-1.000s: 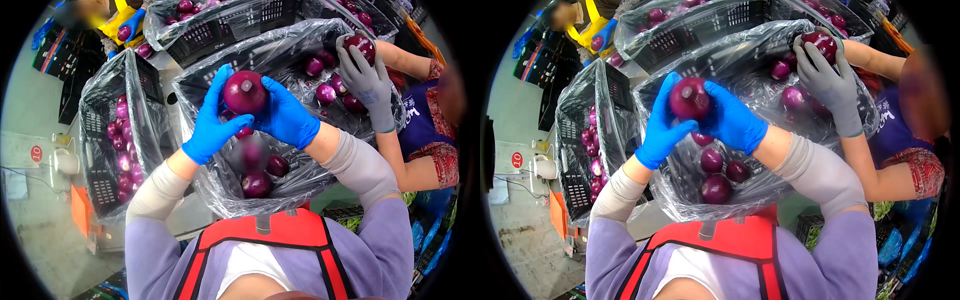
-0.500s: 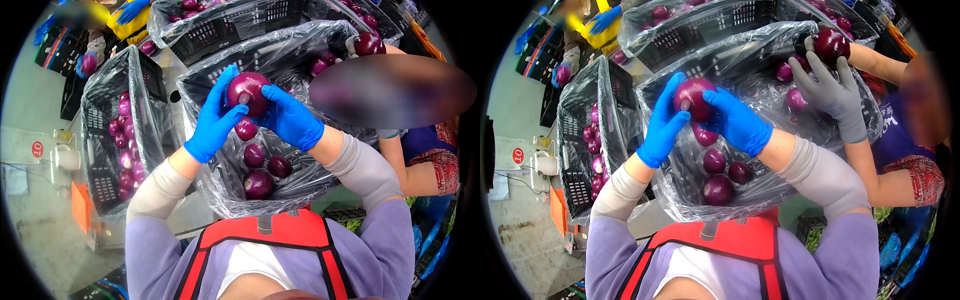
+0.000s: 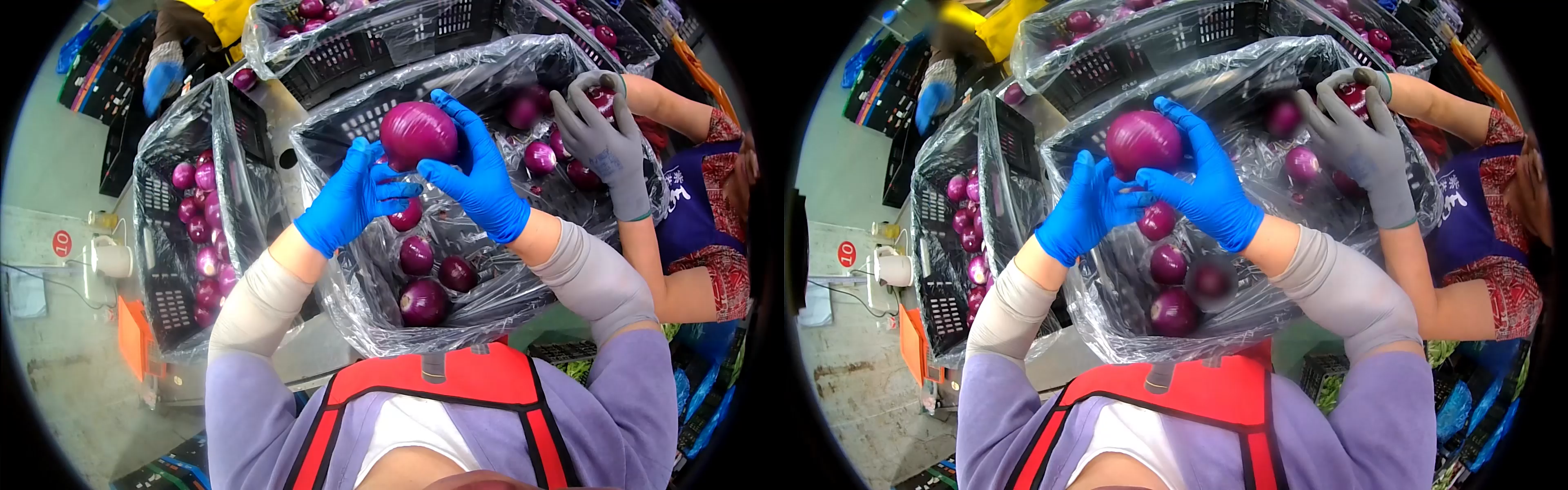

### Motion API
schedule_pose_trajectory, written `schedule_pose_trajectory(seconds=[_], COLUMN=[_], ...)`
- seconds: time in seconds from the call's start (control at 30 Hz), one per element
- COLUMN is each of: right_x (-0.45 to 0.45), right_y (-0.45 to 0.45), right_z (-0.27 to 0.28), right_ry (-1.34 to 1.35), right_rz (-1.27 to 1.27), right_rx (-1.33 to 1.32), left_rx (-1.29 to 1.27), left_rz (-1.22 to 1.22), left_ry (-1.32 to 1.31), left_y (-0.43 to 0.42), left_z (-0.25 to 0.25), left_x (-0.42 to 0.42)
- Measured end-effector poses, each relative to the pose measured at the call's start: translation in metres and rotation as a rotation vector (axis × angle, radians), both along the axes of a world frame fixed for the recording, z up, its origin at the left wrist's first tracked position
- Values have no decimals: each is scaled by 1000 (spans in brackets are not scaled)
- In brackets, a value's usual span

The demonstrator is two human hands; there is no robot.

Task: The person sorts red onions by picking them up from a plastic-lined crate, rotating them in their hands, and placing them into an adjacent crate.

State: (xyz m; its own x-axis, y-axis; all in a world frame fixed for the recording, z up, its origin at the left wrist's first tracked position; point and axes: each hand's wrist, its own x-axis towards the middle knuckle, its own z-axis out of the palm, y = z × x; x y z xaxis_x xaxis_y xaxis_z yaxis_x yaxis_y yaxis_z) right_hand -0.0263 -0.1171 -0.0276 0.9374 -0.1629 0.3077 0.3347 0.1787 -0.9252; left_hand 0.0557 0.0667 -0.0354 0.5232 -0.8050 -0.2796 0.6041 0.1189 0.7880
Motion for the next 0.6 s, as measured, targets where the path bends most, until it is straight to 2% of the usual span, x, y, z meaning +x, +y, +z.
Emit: schedule_pose_trajectory(seconds=[0.03,0.07,0.13,0.17,0.27,0.3,0.37,0.4,0.47,0.53,0.6], right_x=[0,-1,-2,-1,6,7,6,4,-1,0,-1], right_y=[-2,-3,-5,-5,-6,-4,-1,-1,0,-5,-7], right_z=[-1,-1,-3,-6,-13,-11,-5,0,9,10,9], right_ry=[-75,-77,-138,-142,-317,-319,-317,-319,-88,0,90], right_rz=[-26,-26,-17,-18,-39,-41,-58,-60,12,28,45], right_rx=[-133,-132,-378,-381,-683,-685,-677,-679,-408,-361,-312], left_rx=[-63,-53,-96,-140,-190,-195,-240,-221,-203,-184,-189], left_rz=[-78,-80,-79,-77,-47,-16,-3,32,65,166,168], left_ry=[59,52,55,64,18,-31,54,-8,-69,-116,-126], left_y=[1,0,1,1,-2,-2,0,1,1,0,0], left_z=[-1,1,0,-1,0,1,1,2,4,7,7], left_x=[2,0,-1,-1,-5,-6,-4,-4,-6,-9,-9])
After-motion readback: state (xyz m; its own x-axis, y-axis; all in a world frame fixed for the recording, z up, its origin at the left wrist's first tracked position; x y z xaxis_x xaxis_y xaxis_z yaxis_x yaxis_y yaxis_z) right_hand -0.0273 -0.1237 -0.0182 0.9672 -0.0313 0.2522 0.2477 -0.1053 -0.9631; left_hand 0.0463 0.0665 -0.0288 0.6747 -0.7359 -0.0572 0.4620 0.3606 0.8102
